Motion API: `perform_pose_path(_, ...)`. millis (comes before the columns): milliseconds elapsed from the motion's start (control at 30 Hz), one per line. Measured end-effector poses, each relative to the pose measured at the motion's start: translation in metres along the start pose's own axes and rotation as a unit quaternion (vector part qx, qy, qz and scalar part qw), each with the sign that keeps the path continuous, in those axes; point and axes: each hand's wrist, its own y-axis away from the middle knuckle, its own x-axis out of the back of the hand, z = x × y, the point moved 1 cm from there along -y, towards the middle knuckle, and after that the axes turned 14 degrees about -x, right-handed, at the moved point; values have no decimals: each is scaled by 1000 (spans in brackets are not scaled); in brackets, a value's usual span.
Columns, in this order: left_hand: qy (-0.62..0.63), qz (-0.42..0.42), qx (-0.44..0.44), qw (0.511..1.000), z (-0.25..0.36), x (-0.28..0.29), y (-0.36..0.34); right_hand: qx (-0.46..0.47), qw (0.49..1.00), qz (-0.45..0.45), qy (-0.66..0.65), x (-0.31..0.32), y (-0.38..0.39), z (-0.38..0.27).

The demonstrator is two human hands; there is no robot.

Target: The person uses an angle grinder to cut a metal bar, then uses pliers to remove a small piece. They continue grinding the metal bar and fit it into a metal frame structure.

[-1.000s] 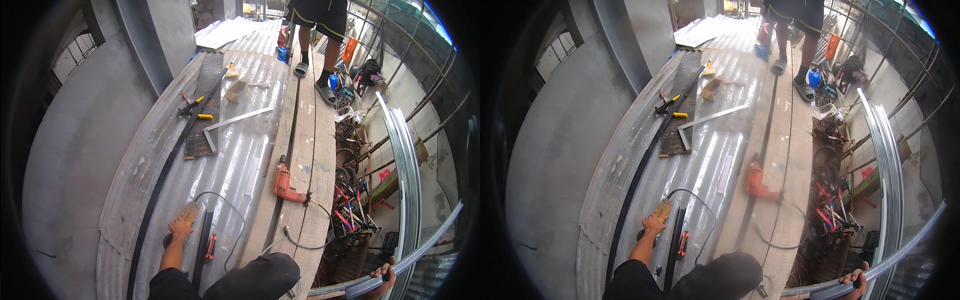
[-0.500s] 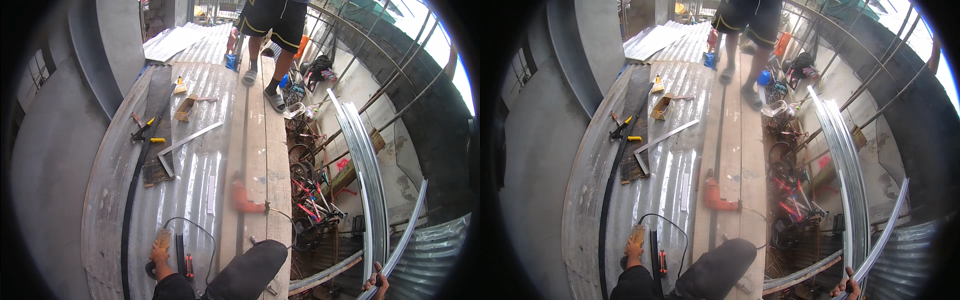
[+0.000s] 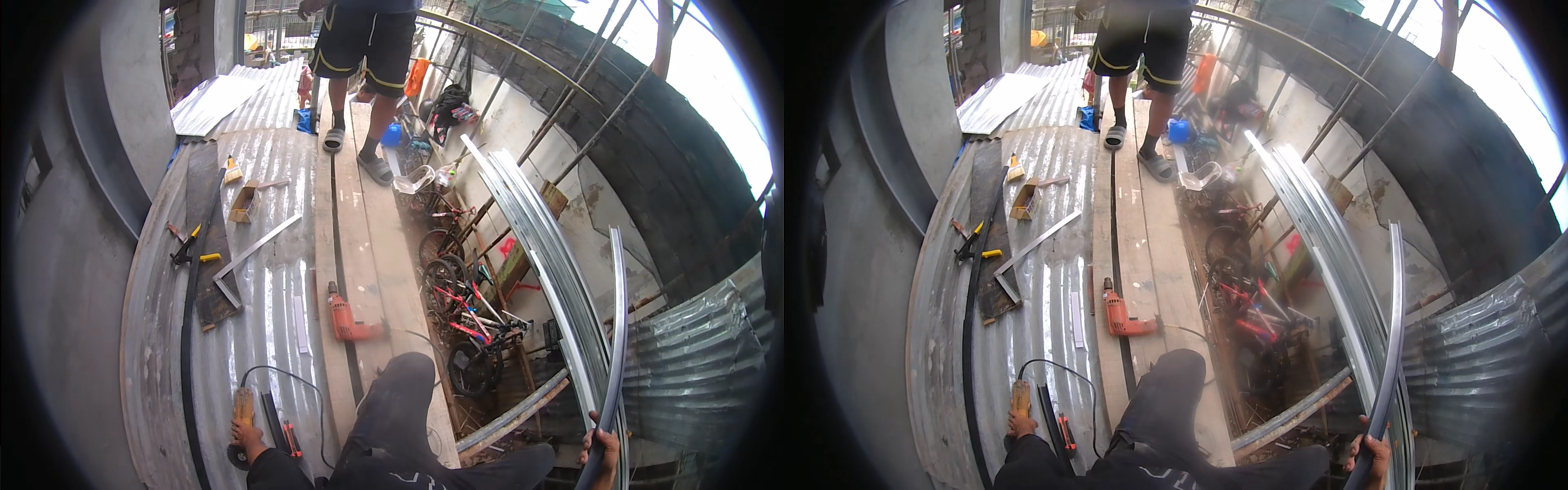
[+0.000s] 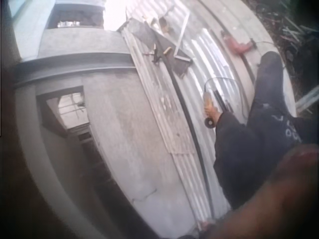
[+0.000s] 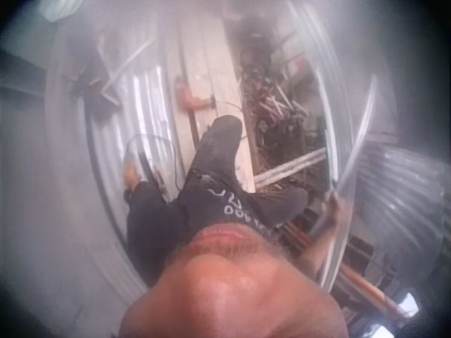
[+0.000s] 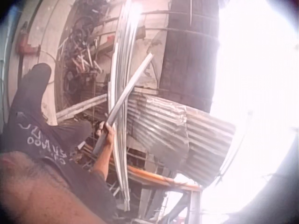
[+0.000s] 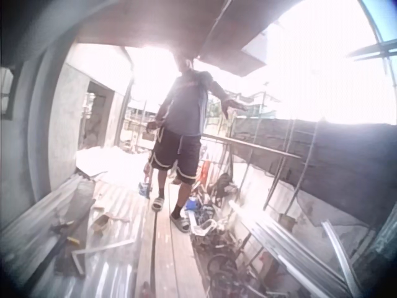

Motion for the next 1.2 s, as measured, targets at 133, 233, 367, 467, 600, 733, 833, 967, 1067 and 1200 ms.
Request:
perform_pose_path(133,12,69,-10,998,8,14,31,20,999,-30,-25,1,7,10)
perform_pose_path(233,68,211,-98,970,31,24,51,35,999,-21,-20,-3,7,26)
perform_pose_path(367,133,355,-367,850,118,31,85,3,995,-96,-36,-2,12,48)
perform_pose_path(467,254,277,-607,701,231,63,166,-22,994,-110,-15,-17,22,63)
perform_pose_path(600,306,-52,-725,615,351,108,317,-59,984,-162,-48,-37,31,75)
perform_pose_path(733,430,-420,-684,414,418,128,460,-68,975,-209,-38,-48,34,73)
perform_pose_path(833,510,-634,-525,249,442,148,530,-68,965,-250,-35,-59,23,65)
perform_pose_path(967,531,-678,-485,150,450,219,589,-60,959,-278,-13,-75,19,46)
perform_pose_path(1067,534,-568,-572,255,477,237,593,-36,951,-306,11,-79,17,40)
perform_pose_path(1200,586,-440,-600,322,525,265,587,-17,952,-305,24,-89,23,29)
